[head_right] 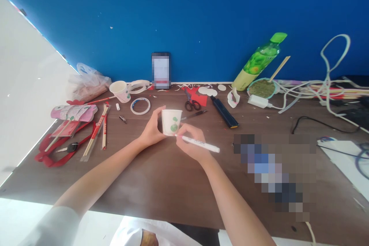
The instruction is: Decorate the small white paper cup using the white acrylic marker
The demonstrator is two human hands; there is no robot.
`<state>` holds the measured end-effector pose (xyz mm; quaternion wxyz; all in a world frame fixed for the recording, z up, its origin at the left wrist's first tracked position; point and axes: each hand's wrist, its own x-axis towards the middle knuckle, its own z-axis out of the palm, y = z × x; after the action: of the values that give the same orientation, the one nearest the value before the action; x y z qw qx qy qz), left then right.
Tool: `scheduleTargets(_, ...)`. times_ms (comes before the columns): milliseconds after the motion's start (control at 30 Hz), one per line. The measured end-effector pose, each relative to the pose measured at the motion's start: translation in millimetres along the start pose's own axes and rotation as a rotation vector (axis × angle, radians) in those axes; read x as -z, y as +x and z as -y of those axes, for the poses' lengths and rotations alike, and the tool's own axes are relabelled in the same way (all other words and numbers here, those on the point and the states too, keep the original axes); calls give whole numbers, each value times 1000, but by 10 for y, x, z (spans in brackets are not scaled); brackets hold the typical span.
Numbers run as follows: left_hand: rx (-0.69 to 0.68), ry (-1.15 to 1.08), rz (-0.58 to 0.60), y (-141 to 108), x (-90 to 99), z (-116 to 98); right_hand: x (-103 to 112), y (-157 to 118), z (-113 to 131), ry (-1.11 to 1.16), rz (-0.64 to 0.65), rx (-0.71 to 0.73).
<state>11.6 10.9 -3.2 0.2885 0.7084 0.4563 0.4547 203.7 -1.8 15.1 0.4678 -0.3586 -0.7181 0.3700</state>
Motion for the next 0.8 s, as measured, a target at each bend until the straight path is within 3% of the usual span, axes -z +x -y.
scheduleTargets(800,16,-10,-1,-1,6,-16,14,4,-41,20,-26,-48)
